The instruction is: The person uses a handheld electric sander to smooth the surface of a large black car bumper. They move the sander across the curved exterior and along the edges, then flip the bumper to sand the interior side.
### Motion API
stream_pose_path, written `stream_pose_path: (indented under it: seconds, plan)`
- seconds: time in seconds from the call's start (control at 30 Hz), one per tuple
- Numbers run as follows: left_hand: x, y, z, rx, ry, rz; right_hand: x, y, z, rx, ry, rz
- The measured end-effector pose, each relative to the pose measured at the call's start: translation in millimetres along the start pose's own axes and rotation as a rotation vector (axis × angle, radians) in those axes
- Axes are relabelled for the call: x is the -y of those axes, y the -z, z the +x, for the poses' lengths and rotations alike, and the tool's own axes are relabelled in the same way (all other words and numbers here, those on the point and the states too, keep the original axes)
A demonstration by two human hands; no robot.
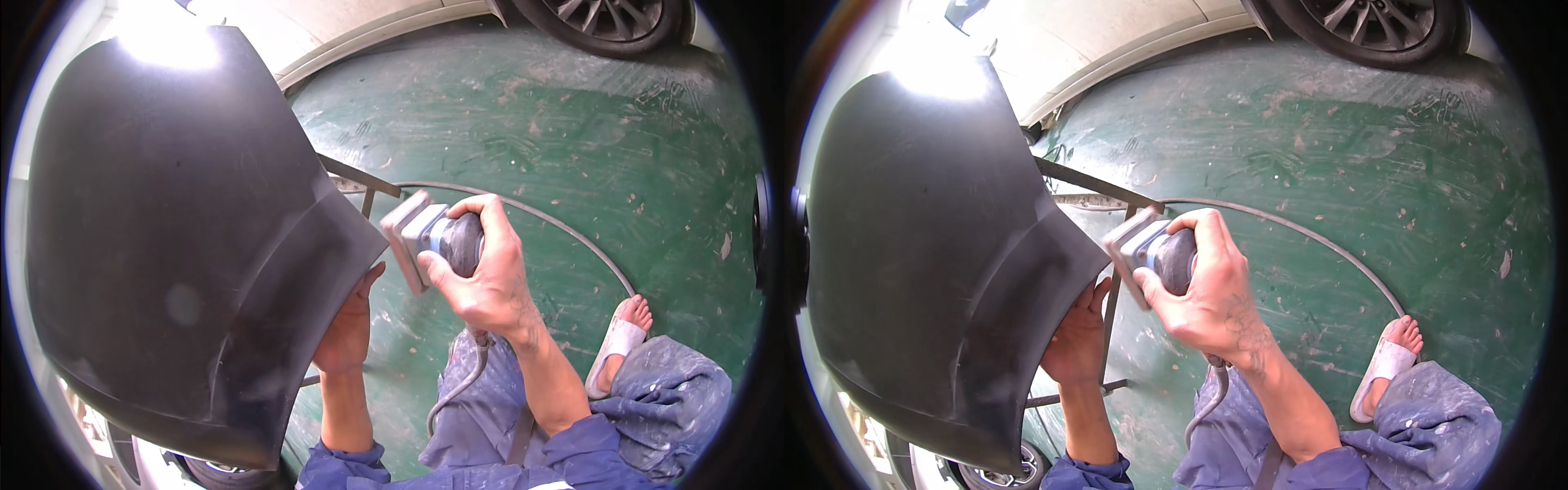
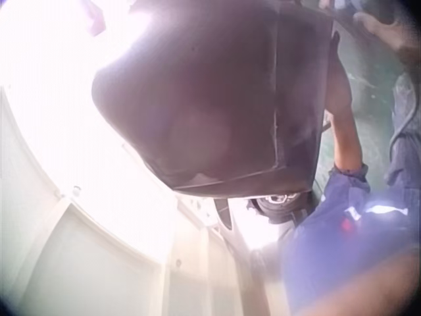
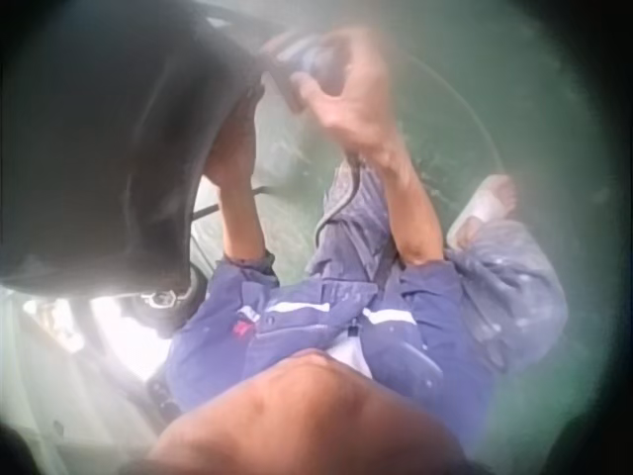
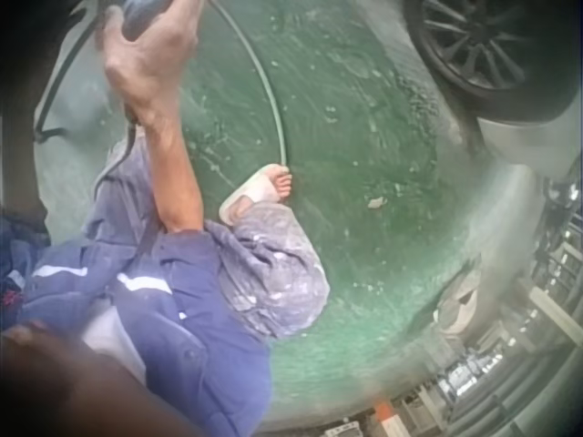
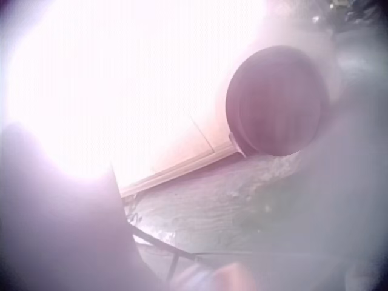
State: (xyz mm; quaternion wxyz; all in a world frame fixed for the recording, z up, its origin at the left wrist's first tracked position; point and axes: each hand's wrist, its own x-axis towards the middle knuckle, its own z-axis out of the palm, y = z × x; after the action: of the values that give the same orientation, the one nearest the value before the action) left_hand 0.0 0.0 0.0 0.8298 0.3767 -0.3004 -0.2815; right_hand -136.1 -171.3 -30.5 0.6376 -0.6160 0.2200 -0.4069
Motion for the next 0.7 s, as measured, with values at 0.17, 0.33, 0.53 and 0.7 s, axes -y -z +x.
stream_pose_path:
  seconds: [0.17,0.33,0.53,0.7]
  plan:
    - [-6.4,3.2,0.1,-0.013,-0.021,-0.004,-2.1,-8.6,-11.2,-0.141,-0.026,0.143]
    - [-7.8,-10.4,1.5,-0.103,0.010,0.122,7.9,-15.2,-15.4,-0.101,0.132,0.019]
    - [-3.5,-3.7,0.3,-0.021,-0.039,-0.007,17.2,-25.3,-22.3,-0.127,0.209,-0.042]
    - [-4.4,-11.5,2.3,-0.034,-0.021,0.053,17.2,-29.0,-20.2,-0.178,0.208,-0.091]
